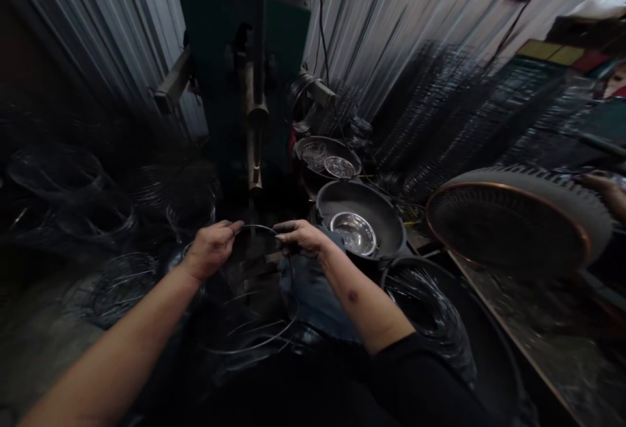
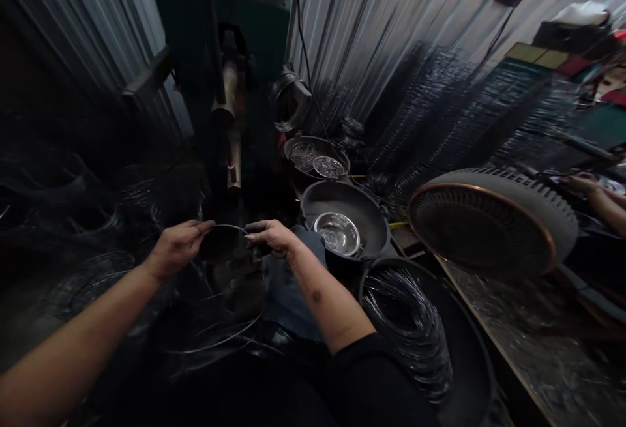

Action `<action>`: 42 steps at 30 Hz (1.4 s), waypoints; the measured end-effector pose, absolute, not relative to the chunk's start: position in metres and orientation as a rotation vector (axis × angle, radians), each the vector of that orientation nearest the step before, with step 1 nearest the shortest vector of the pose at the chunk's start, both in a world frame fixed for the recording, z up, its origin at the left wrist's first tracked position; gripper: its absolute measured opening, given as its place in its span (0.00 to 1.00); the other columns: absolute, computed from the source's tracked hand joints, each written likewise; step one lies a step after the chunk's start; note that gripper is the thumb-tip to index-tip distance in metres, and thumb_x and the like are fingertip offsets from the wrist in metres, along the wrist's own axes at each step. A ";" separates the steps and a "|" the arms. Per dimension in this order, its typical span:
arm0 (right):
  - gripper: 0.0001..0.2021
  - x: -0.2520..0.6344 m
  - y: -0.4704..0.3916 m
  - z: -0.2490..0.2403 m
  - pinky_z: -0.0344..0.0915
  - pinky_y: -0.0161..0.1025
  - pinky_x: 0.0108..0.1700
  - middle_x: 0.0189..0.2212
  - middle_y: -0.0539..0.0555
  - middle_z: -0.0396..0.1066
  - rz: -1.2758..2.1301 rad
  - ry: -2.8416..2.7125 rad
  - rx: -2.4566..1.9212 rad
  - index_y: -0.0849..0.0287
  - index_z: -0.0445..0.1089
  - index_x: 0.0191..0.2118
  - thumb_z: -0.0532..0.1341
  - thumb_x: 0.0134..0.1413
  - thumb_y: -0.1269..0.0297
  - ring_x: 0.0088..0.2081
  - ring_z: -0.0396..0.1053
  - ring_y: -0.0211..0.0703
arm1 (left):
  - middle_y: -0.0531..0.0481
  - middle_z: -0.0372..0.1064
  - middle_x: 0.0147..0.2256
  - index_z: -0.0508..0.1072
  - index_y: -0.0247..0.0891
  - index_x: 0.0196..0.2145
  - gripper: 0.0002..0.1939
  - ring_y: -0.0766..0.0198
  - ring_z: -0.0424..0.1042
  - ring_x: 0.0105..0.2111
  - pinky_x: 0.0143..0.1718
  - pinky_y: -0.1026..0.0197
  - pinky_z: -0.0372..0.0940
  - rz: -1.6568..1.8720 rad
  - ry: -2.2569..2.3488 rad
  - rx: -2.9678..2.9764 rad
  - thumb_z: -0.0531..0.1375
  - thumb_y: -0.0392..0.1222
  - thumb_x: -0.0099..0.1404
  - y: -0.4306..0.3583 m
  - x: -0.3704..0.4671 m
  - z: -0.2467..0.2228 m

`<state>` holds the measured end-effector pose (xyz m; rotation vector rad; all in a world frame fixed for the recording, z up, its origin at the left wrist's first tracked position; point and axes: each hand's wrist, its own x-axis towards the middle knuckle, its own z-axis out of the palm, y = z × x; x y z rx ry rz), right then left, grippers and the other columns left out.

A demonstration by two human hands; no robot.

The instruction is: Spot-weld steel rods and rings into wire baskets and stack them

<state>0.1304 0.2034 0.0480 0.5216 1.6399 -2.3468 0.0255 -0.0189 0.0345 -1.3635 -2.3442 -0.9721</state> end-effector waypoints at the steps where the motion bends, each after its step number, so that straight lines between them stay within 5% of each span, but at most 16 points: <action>1: 0.19 0.130 0.203 0.049 0.62 0.33 0.20 0.18 0.49 0.71 -2.326 1.673 0.529 0.66 0.71 0.39 0.71 0.36 0.72 0.16 0.66 0.37 | 0.44 0.75 0.34 0.78 0.35 0.41 0.18 0.64 0.74 0.32 0.36 0.64 0.69 -0.970 -2.352 -1.361 0.50 0.43 0.66 -0.018 0.025 0.033; 9: 0.12 0.130 0.212 0.043 0.64 0.32 0.21 0.17 0.50 0.70 -2.304 1.568 0.528 0.66 0.71 0.33 0.69 0.37 0.74 0.18 0.66 0.36 | 0.44 0.75 0.33 0.78 0.36 0.42 0.19 0.63 0.74 0.31 0.37 0.62 0.69 -0.958 -2.369 -1.384 0.49 0.44 0.66 -0.011 0.024 0.026; 15: 0.12 0.122 0.202 0.047 0.62 0.33 0.20 0.17 0.48 0.69 -2.191 1.795 0.558 0.65 0.73 0.37 0.68 0.42 0.73 0.16 0.63 0.34 | 0.45 0.74 0.32 0.77 0.36 0.40 0.18 0.65 0.73 0.30 0.34 0.65 0.68 -0.907 -2.384 -1.418 0.49 0.42 0.66 -0.008 0.024 0.023; 18: 0.07 0.112 0.186 0.049 0.64 0.34 0.25 0.18 0.49 0.69 -1.897 2.265 0.545 0.62 0.75 0.36 0.65 0.49 0.71 0.19 0.65 0.36 | 0.44 0.73 0.30 0.78 0.35 0.38 0.18 0.65 0.72 0.28 0.32 0.65 0.66 -0.871 -2.409 -1.430 0.48 0.41 0.65 -0.007 0.024 0.022; 23: 0.09 0.102 0.164 0.056 0.64 0.36 0.43 0.36 0.56 0.77 -0.934 3.047 0.200 0.57 0.76 0.39 0.58 0.57 0.69 0.41 0.73 0.46 | 0.46 0.72 0.29 0.77 0.36 0.37 0.16 0.65 0.71 0.29 0.33 0.65 0.66 -0.825 -2.474 -1.431 0.49 0.36 0.63 -0.006 0.020 0.028; 28: 0.14 0.088 0.162 0.069 0.64 0.37 0.41 0.39 0.59 0.75 -0.336 3.172 0.192 0.58 0.74 0.43 0.51 0.60 0.69 0.40 0.72 0.48 | 0.47 0.71 0.29 0.77 0.38 0.36 0.14 0.65 0.71 0.30 0.34 0.65 0.65 -0.791 -2.544 -1.421 0.51 0.36 0.63 0.001 0.004 0.050; 42: 0.15 0.036 0.200 0.105 0.63 0.39 0.38 0.39 0.59 0.75 -0.181 3.220 0.198 0.58 0.73 0.43 0.51 0.58 0.71 0.40 0.72 0.49 | 0.45 0.71 0.30 0.75 0.36 0.35 0.15 0.59 0.70 0.28 0.29 0.61 0.61 -0.531 -2.658 -1.352 0.49 0.37 0.63 0.044 -0.036 0.098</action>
